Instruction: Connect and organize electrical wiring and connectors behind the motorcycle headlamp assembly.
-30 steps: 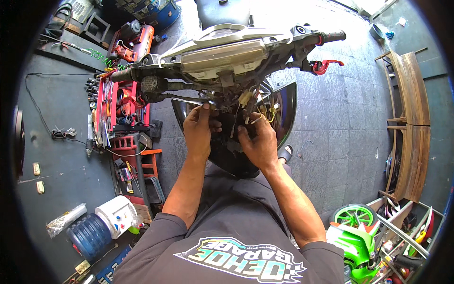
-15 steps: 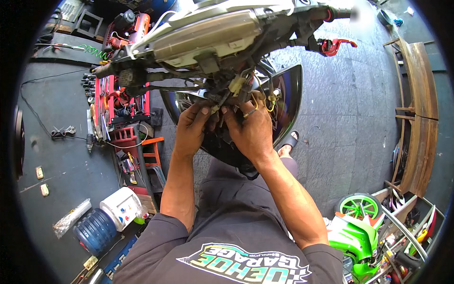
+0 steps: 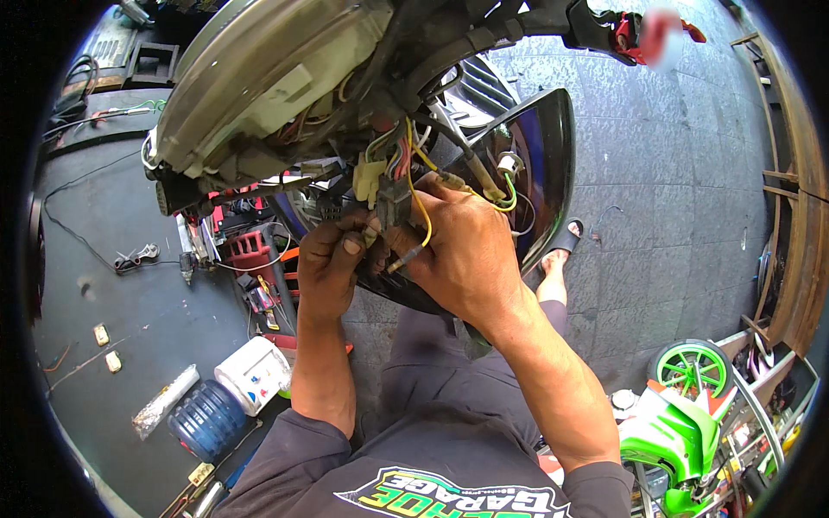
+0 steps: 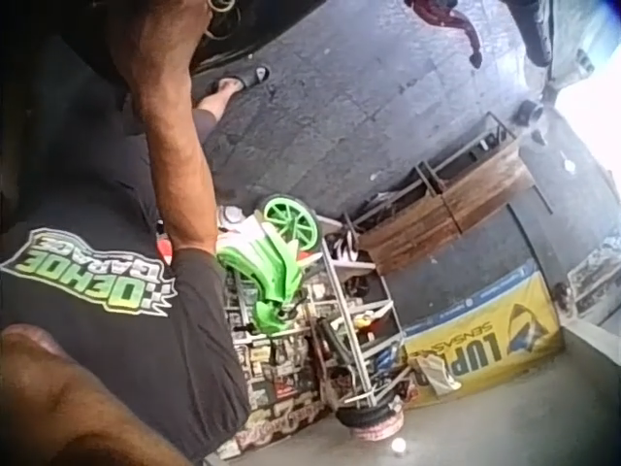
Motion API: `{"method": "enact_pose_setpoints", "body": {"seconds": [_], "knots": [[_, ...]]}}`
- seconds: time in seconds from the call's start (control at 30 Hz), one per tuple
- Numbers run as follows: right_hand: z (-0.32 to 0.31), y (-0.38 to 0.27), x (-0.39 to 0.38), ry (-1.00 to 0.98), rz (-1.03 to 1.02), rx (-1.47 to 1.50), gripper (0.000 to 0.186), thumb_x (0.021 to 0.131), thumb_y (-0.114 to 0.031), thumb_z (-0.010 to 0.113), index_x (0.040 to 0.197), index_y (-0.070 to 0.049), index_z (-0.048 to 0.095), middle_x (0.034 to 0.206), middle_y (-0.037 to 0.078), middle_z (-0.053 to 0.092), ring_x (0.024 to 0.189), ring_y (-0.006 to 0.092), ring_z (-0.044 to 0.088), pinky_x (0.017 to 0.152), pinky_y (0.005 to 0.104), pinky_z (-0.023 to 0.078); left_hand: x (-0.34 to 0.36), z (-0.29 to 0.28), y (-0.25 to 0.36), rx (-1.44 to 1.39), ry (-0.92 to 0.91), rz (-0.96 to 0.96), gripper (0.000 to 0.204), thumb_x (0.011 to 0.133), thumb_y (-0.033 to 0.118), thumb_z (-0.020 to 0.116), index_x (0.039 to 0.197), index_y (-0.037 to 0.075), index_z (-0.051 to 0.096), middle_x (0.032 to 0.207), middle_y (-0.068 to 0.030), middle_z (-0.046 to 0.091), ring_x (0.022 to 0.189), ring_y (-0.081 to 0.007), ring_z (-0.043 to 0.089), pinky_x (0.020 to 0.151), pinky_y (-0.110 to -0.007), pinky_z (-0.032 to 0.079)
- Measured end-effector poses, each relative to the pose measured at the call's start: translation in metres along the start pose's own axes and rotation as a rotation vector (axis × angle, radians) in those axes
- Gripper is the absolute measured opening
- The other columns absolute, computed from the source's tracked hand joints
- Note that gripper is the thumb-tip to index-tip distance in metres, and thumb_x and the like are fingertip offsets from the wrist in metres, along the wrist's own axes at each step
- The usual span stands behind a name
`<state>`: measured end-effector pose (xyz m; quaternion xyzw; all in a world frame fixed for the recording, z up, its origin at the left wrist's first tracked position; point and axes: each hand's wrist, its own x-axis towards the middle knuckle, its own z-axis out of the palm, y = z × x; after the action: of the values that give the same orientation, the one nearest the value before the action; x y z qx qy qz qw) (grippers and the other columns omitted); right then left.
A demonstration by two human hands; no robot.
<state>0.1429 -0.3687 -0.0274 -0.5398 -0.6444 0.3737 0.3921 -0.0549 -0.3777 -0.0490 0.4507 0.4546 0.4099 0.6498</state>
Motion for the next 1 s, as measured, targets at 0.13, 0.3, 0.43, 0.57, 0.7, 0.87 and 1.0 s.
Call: {"method": "enact_pose_setpoints", "body": {"seconds": [0.13,0.3,0.43,0.57,0.7,0.87,1.0], "knots": [[0.001,-0.004,0.003,-0.02,0.081,-0.032,0.021,0.078,-0.015,0.071,0.095,-0.004,0.066,0.09,0.013,0.067,0.084,0.0373,0.067,0.073,0.0449,0.055,0.004,0.001,0.002,-0.018,-0.053,0.102,0.027,0.099,0.017,0.063,0.117,-0.003,0.064,0.087,-0.0084,0.067,0.07,-0.0114,0.058,0.063,-0.025,0.048],[0.004,0.005,0.003,0.043,0.071,0.117,0.013,0.079,-0.009,0.066,0.088,-0.002,0.061,0.08,0.016,0.064,0.078,0.0403,0.065,0.068,0.046,0.053,0.008,-0.001,0.002,-0.086,-0.063,0.089,0.031,0.098,0.02,0.065,0.117,-0.005,0.063,0.087,-0.0101,0.067,0.069,-0.012,0.059,0.061,-0.025,0.048],[-0.004,0.011,0.008,-0.059,0.096,0.188,0.011,0.077,0.0,0.06,0.088,0.001,0.062,0.078,0.02,0.062,0.079,0.0423,0.063,0.07,0.046,0.052,0.008,-0.005,0.0,-0.133,-0.077,0.043,0.032,0.098,0.021,0.066,0.116,-0.005,0.063,0.087,-0.011,0.067,0.068,-0.0129,0.059,0.059,-0.026,0.048],[-0.001,0.01,0.006,-0.046,0.156,0.194,0.01,0.081,-0.003,0.061,0.09,0.001,0.063,0.08,0.022,0.063,0.08,0.0426,0.063,0.071,0.0454,0.052,0.009,-0.003,0.001,-0.145,-0.08,0.068,0.031,0.099,0.021,0.065,0.115,-0.005,0.063,0.086,-0.0114,0.067,0.067,-0.0136,0.06,0.058,-0.027,0.048],[-0.007,0.01,0.006,-0.118,0.238,0.237,0.013,0.089,-0.01,0.06,0.093,0.002,0.065,0.078,0.02,0.064,0.077,0.0383,0.065,0.069,0.0423,0.052,0.01,-0.004,0.001,-0.151,-0.094,0.069,0.032,0.099,0.022,0.064,0.115,-0.005,0.063,0.084,-0.0115,0.067,0.068,-0.0144,0.061,0.059,-0.027,0.049],[-0.012,0.014,0.004,-0.112,0.213,0.459,0.023,0.091,-0.014,0.059,0.106,0.003,0.062,0.078,0.018,0.065,0.077,0.0306,0.067,0.071,0.0379,0.051,0.01,-0.004,0.001,-0.16,-0.087,0.083,0.03,0.099,0.022,0.063,0.113,-0.005,0.065,0.083,-0.0111,0.067,0.066,-0.015,0.061,0.057,-0.028,0.05],[0.003,0.021,-0.011,0.027,0.149,0.57,0.042,0.086,-0.009,0.064,0.124,0.003,0.051,0.088,0.015,0.068,0.087,0.0274,0.07,0.08,0.0363,0.052,0.008,-0.004,-0.003,-0.172,-0.044,0.051,0.029,0.099,0.021,0.063,0.11,-0.006,0.066,0.084,-0.0113,0.068,0.065,-0.0152,0.062,0.056,-0.028,0.05]]}}
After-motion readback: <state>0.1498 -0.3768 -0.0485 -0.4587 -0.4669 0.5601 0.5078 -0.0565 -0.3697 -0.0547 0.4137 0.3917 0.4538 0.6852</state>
